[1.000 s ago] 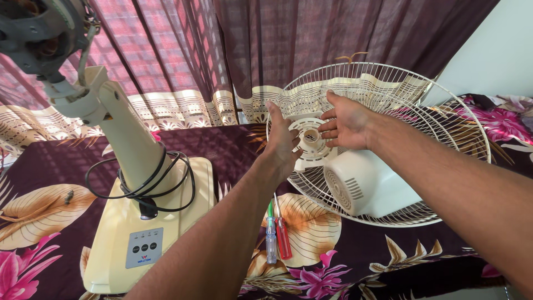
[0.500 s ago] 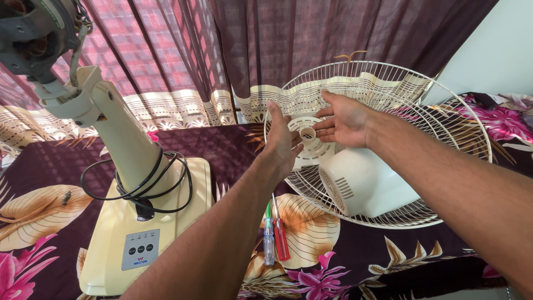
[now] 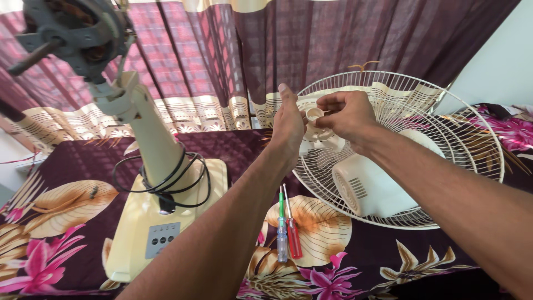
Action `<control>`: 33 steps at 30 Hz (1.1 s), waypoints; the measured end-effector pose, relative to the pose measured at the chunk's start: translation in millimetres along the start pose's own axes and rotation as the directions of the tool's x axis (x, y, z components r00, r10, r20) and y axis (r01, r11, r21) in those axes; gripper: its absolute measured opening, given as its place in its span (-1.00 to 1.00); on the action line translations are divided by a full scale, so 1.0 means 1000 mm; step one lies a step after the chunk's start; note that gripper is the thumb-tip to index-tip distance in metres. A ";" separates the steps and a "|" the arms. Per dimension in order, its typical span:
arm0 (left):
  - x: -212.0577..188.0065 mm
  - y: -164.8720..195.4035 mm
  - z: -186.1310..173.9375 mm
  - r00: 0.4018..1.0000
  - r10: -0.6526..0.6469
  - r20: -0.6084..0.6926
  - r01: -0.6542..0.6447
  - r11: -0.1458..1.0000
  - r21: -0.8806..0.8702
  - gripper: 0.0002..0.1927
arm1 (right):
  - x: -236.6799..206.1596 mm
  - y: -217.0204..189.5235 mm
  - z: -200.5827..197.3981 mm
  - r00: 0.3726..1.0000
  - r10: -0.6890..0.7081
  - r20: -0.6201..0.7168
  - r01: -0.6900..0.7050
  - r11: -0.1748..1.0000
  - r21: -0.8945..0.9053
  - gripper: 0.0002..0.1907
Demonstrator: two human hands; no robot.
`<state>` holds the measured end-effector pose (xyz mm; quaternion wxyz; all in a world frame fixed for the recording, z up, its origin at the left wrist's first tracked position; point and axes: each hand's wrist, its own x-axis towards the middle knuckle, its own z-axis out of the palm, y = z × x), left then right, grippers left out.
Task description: The person reassembles a pedestal fan on a table, fitting the motor onto the stand, attaching the rear guard, and tightening screws by hand and with screwdrivers. They pick up small screws from the table and thread them into the fan housing.
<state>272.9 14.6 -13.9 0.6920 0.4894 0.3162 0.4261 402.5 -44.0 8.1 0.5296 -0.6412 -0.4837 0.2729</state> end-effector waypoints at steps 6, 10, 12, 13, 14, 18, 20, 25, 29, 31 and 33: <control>-0.026 0.021 -0.013 0.992 0.126 0.002 -0.125 0.989 0.078 -0.10 | -0.024 -0.026 0.018 0.988 -0.144 -0.055 0.136 0.982 -0.132 -0.57; -0.041 0.037 -0.026 0.992 0.120 -0.043 -0.115 0.987 0.108 -0.17 | -0.038 -0.042 0.026 0.971 -0.229 -0.066 0.214 0.960 -0.181 -0.55; -0.050 0.043 -0.036 0.969 0.225 -0.100 -0.202 0.959 0.199 -0.30 | -0.043 -0.048 0.031 0.961 -0.267 -0.078 0.245 0.945 -0.217 -0.56; -0.055 0.045 -0.042 0.953 0.276 -0.126 -0.239 0.939 0.246 -0.36 | -0.046 -0.050 0.034 0.949 -0.305 -0.073 0.285 0.935 -0.210 -0.56; -0.058 0.047 -0.048 0.937 0.289 -0.198 -0.221 0.925 0.309 -0.42 | -0.048 -0.052 0.037 0.937 -0.343 -0.070 0.323 0.924 -0.204 -0.55; -0.062 0.052 -0.073 0.901 0.304 -0.309 -0.173 0.906 0.387 -0.49 | -0.056 -0.058 0.051 0.875 -0.478 -0.075 0.455 0.866 -0.208 -0.56; -0.062 0.052 -0.087 0.922 0.286 -0.260 -0.192 0.923 0.334 -0.51 | -0.060 -0.060 0.060 0.850 -0.521 -0.078 0.500 0.845 -0.191 -0.59; -0.063 0.059 -0.115 0.936 0.329 -0.129 -0.310 0.939 0.146 -0.53 | -0.067 -0.068 0.075 0.824 -0.561 -0.083 0.546 0.824 -0.155 -0.61; -0.078 0.075 -0.130 0.935 0.328 -0.135 -0.285 0.922 0.263 -0.51 | -0.075 -0.077 0.079 0.813 -0.580 -0.060 0.565 0.809 -0.159 -0.62; -0.086 0.085 -0.131 0.935 0.333 -0.124 -0.289 0.916 0.277 -0.51 | -0.079 -0.081 0.081 0.822 -0.564 -0.079 0.549 0.822 -0.148 -0.63; -0.094 0.093 -0.131 0.942 0.316 -0.111 -0.282 0.928 0.244 -0.53 | -0.082 -0.084 0.082 0.844 -0.520 -0.132 0.506 0.853 -0.130 -0.66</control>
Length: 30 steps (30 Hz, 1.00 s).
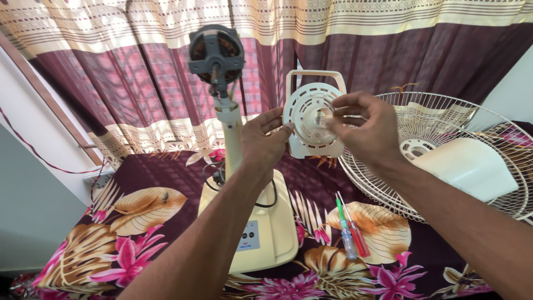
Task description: The person reassembles a pedestal fan on a table, fitting the motor onto the stand, attaching the rear guard, and tightening screws by hand and with screwdrivers. They pick up small screws from the table and thread them into the fan housing.
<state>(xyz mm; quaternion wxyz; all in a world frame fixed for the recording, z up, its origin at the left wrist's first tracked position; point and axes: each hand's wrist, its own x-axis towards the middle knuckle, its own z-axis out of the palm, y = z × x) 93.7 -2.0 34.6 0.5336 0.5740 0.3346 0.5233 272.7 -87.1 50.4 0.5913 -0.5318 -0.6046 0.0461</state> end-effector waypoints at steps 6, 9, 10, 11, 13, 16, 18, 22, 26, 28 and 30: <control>-0.014 0.021 -0.019 1.000 0.017 0.014 -0.017 1.000 0.018 -0.54 | 0.000 -0.004 -0.001 0.960 0.105 -0.260 -0.141 0.982 -0.126 -0.59; -0.014 0.026 -0.028 1.000 0.017 0.018 -0.018 1.000 0.017 -0.53 | 0.005 -0.003 0.005 0.927 0.347 -0.139 -0.342 0.938 0.060 -0.63; -0.014 0.027 -0.030 0.999 0.027 0.018 -0.028 0.999 0.025 -0.53 | 0.005 -0.003 0.008 0.929 0.359 -0.090 -0.352 0.932 0.080 -0.67; -0.013 0.029 -0.033 0.999 0.044 0.026 -0.044 0.999 0.002 -0.53 | 0.004 -0.003 0.010 0.929 0.369 -0.040 -0.363 0.926 0.099 -0.70; -0.013 0.029 -0.039 0.997 0.072 0.040 -0.070 0.997 -0.043 -0.52 | 0.003 -0.004 0.014 0.926 0.376 0.044 -0.378 0.914 0.149 -0.71; -0.011 0.032 -0.049 0.993 0.114 0.043 -0.112 0.992 -0.052 -0.51 | 0.004 -0.010 0.018 0.932 0.346 0.110 -0.362 0.907 0.216 -0.71; -0.010 0.035 -0.054 0.987 0.143 0.066 -0.136 0.985 -0.102 -0.51 | 0.006 -0.014 0.020 0.947 0.301 0.110 -0.319 0.920 0.227 -0.71; -0.013 0.041 -0.063 0.980 0.178 0.091 -0.164 0.975 -0.149 -0.52 | 0.011 -0.018 0.028 0.968 0.223 0.117 -0.248 0.918 0.308 -0.71; -0.019 0.047 -0.073 0.970 0.210 0.119 -0.195 0.973 -0.126 -0.50 | 0.010 -0.016 0.037 0.986 0.142 0.085 -0.164 0.901 0.402 -0.75; -0.020 0.049 -0.076 0.962 0.226 0.155 -0.209 0.971 -0.118 -0.48 | 0.008 -0.016 0.041 0.991 0.122 0.061 -0.136 0.885 0.446 -0.76; -0.022 0.050 -0.078 0.948 0.258 0.188 -0.236 0.963 -0.130 -0.48 | 0.006 -0.016 0.043 0.991 0.132 0.030 -0.131 0.873 0.469 -0.76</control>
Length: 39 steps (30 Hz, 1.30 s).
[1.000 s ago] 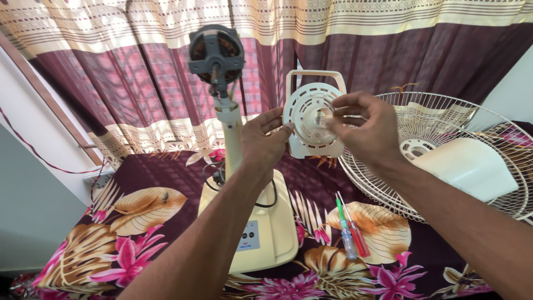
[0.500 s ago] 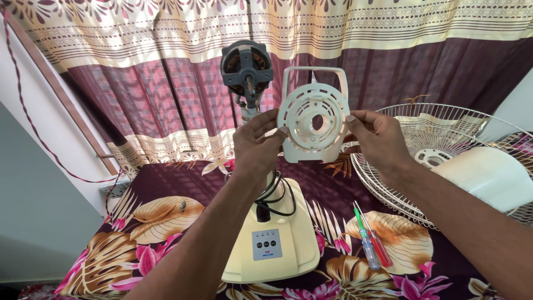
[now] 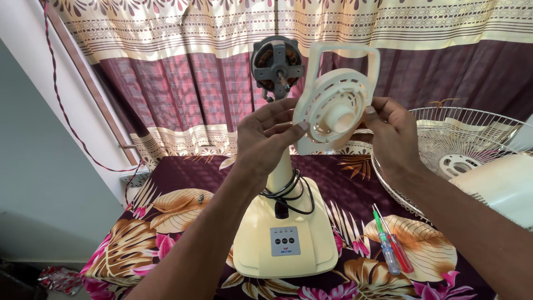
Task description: The person reassembles a pedestal fan on a table, fitting the motor onto the stand, attaching the rear guard, and tightening screws by hand and with screwdrivers. They pick up small screws from the table and thread them into the fan housing.
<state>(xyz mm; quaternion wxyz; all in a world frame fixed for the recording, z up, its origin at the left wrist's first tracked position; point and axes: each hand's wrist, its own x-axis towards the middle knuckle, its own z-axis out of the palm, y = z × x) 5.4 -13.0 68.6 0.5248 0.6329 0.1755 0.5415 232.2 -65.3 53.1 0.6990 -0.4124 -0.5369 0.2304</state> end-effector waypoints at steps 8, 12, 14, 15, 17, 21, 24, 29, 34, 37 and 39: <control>-0.009 0.001 -0.012 0.997 0.067 0.025 -0.064 0.993 -0.097 -0.57 | -0.003 -0.015 0.015 0.997 -0.079 0.019 0.079 0.997 -0.010 -0.76; -0.002 0.007 -0.025 0.996 0.063 -0.059 -0.071 0.988 -0.140 -0.60 | -0.003 -0.023 0.026 0.996 -0.085 0.029 0.086 0.995 -0.040 -0.76; 0.002 0.011 -0.034 0.993 0.055 -0.107 -0.071 0.987 -0.148 -0.60 | 0.000 -0.027 0.033 0.993 -0.107 0.041 0.110 0.990 -0.087 -0.77; 0.003 0.013 -0.037 0.991 0.058 -0.123 -0.076 0.985 -0.154 -0.61 | 0.001 -0.028 0.036 0.992 -0.118 0.047 0.123 0.986 -0.111 -0.77; 0.006 0.016 -0.043 0.986 0.094 -0.139 -0.112 0.985 -0.131 -0.61 | 0.005 -0.033 0.044 0.993 -0.107 0.038 0.111 0.987 -0.120 -0.76; 0.011 0.018 -0.045 0.974 0.172 -0.149 -0.184 0.980 -0.069 -0.59 | 0.010 -0.041 0.053 0.993 -0.112 0.028 0.115 0.983 -0.143 -0.74; 0.013 0.020 -0.048 0.972 0.171 -0.158 -0.185 0.980 -0.072 -0.60 | 0.011 -0.045 0.056 0.986 -0.160 0.042 0.165 0.970 -0.181 -0.73; 0.027 0.022 -0.049 0.968 0.138 -0.210 -0.131 0.990 0.048 -0.61 | 0.022 -0.046 0.064 0.991 -0.133 0.016 0.133 0.967 -0.217 -0.73; 0.043 0.017 -0.050 0.967 0.134 -0.219 -0.114 0.988 0.101 -0.63 | 0.034 -0.042 0.069 0.993 -0.116 -0.004 0.108 0.936 -0.336 -0.73; 0.053 0.012 -0.051 0.965 0.124 -0.231 -0.100 0.989 0.113 -0.63 | 0.043 -0.038 0.069 0.993 -0.117 0.008 0.113 0.940 -0.322 -0.73; 0.057 0.009 -0.053 0.963 0.135 -0.232 -0.110 0.987 0.118 -0.64 | 0.047 -0.034 0.069 0.993 -0.115 0.019 0.116 0.948 -0.295 -0.73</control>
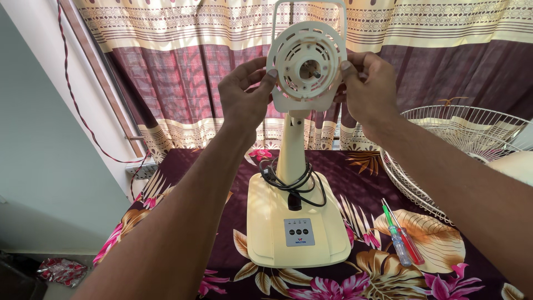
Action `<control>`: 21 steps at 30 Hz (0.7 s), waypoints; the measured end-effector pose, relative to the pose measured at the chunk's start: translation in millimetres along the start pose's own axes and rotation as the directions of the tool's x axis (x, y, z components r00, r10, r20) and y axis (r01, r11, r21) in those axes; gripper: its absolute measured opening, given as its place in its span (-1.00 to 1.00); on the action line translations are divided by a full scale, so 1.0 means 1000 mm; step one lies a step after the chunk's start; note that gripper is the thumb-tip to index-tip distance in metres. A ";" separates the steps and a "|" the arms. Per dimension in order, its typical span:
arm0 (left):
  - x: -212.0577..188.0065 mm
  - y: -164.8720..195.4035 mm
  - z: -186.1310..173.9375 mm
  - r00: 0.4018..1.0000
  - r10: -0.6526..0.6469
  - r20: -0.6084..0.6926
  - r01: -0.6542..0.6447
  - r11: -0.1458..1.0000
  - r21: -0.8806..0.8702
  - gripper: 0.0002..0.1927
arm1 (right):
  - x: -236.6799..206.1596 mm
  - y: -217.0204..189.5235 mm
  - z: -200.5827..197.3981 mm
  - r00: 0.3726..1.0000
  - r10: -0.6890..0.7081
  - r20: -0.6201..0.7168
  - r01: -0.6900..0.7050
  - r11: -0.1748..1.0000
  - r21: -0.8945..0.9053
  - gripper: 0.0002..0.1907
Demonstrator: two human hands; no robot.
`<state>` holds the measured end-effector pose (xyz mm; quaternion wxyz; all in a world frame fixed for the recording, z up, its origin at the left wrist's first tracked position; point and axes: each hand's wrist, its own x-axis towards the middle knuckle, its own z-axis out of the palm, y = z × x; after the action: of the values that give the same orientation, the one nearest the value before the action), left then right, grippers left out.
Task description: The person reassembles a pedestal fan on a table, fitting the motor onto the stand, attaching the rear guard, and tightening screws by hand and with screwdrivers. They pick up small screws from the table and thread them into the fan housing.
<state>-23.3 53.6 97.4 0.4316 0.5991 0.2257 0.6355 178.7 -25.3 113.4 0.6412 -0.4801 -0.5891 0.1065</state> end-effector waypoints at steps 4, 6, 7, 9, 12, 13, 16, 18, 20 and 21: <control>0.008 -0.007 0.001 1.000 0.019 0.002 -0.019 1.000 0.012 -0.66 | 0.010 0.007 0.001 1.000 -0.011 -0.010 0.011 1.000 -0.004 -0.75; 0.011 -0.010 0.000 0.999 0.034 -0.003 -0.034 0.998 0.044 -0.65 | 0.013 0.010 0.002 1.000 0.021 -0.015 -0.021 1.000 0.002 -0.75; 0.012 -0.011 0.000 0.999 0.042 -0.004 -0.042 0.997 0.061 -0.65 | 0.014 0.011 0.003 1.000 0.023 -0.018 -0.023 1.000 0.007 -0.74; 0.015 -0.013 0.000 0.997 0.073 0.022 -0.074 0.997 0.026 -0.63 | 0.016 0.013 0.003 0.999 0.026 -0.025 -0.026 1.000 0.016 -0.74; 0.017 -0.014 0.001 0.993 0.108 0.039 -0.109 0.994 0.027 -0.62 | 0.017 0.013 0.004 0.999 0.016 -0.032 -0.015 0.999 0.036 -0.74; 0.017 -0.014 0.001 0.992 0.117 0.042 -0.119 0.992 0.036 -0.61 | 0.018 0.013 0.003 0.999 0.011 -0.034 -0.009 0.998 0.057 -0.75; 0.022 -0.012 0.003 0.986 0.157 0.051 -0.158 0.987 0.014 -0.63 | 0.020 0.012 0.003 0.999 0.001 -0.041 0.003 0.996 0.090 -0.75; 0.024 -0.010 0.004 0.990 0.129 0.055 -0.130 0.991 0.015 -0.63 | 0.022 0.011 0.003 0.999 -0.002 -0.054 0.006 0.997 0.075 -0.76; 0.023 -0.009 0.003 0.994 0.099 0.057 -0.099 0.995 0.010 -0.63 | 0.022 0.011 0.004 0.999 -0.004 -0.049 0.007 0.998 0.063 -0.75; 0.023 -0.008 0.003 0.995 0.086 0.058 -0.087 0.996 0.006 -0.62 | 0.022 0.011 0.004 0.999 -0.006 -0.047 0.008 0.998 0.059 -0.75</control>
<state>-15.9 75.8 104.4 0.4075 0.6282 0.1896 0.6350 186.2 -2.5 118.8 0.6690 -0.4613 -0.5723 0.1103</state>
